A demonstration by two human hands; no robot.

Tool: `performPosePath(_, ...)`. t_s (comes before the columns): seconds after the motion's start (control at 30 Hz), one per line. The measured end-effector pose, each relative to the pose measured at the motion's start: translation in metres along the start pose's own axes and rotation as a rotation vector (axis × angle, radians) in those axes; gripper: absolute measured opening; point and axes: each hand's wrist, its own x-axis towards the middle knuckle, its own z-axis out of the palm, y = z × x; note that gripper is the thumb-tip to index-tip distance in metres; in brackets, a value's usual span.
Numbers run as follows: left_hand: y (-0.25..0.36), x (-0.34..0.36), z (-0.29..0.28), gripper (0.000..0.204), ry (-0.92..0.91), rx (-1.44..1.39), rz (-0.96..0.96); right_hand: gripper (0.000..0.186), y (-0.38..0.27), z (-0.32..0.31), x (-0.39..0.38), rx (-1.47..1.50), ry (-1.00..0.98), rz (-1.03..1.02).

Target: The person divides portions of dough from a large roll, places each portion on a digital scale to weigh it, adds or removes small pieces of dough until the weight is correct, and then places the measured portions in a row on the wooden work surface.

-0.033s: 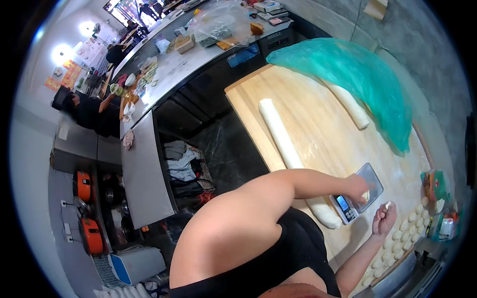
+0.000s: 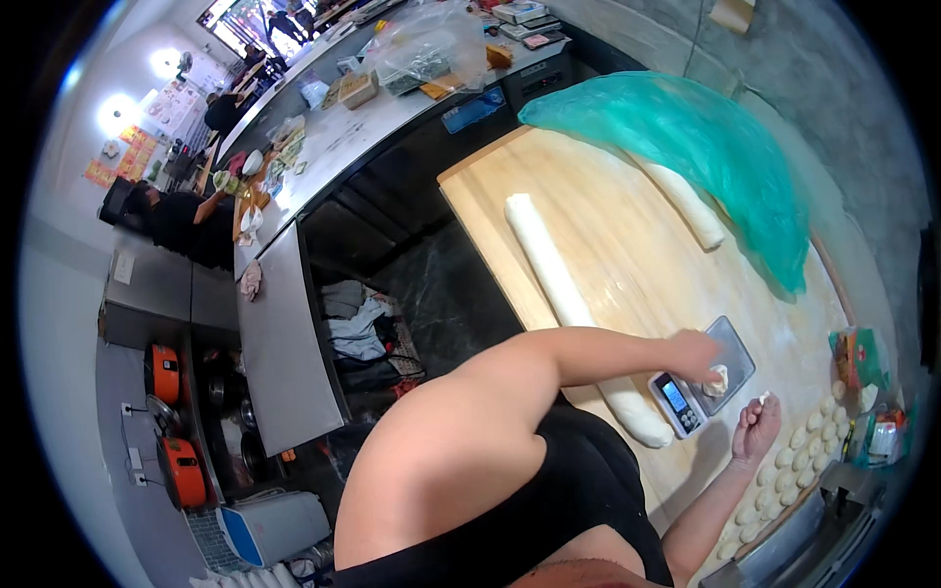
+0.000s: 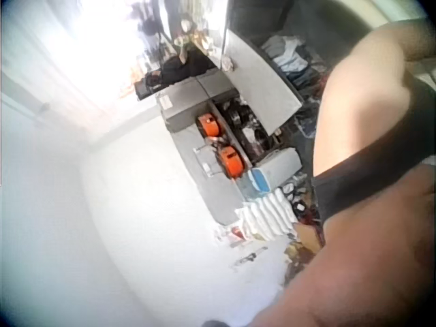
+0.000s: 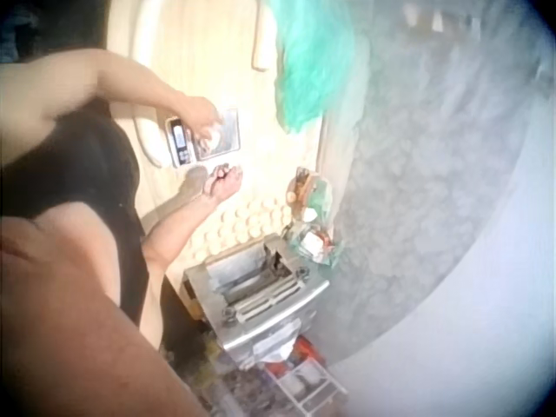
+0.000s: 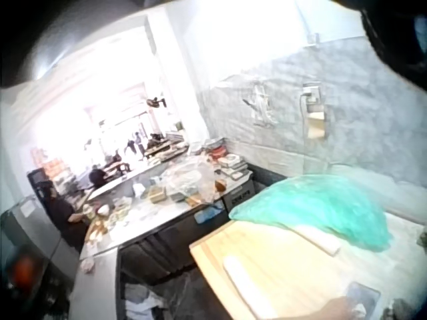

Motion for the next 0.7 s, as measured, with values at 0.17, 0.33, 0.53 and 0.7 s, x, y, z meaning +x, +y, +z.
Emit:
performPosePath(0.17,-0.072,-0.046,-0.018,0.039,0.212,0.378,0.128,0.022,0.021,-0.001,-0.016,-0.019,0.140,0.077)
performPosePath(0.33,-0.039,-0.038,0.000,0.032,0.498,0.040,0.276,0.015,0.029,0.037,-0.015,-0.189,0.084,0.051)
performPosePath(0.53,0.034,-0.035,-0.024,0.037,-0.229,-1.391,-0.195,0.011,0.018,0.077,-0.014,-0.582,0.006,-0.132)
performPosePath(0.7,0.029,-0.023,-0.038,0.029,-0.248,-1.047,-0.113,0.041,0.005,0.082,-0.013,-0.646,0.005,-0.158)
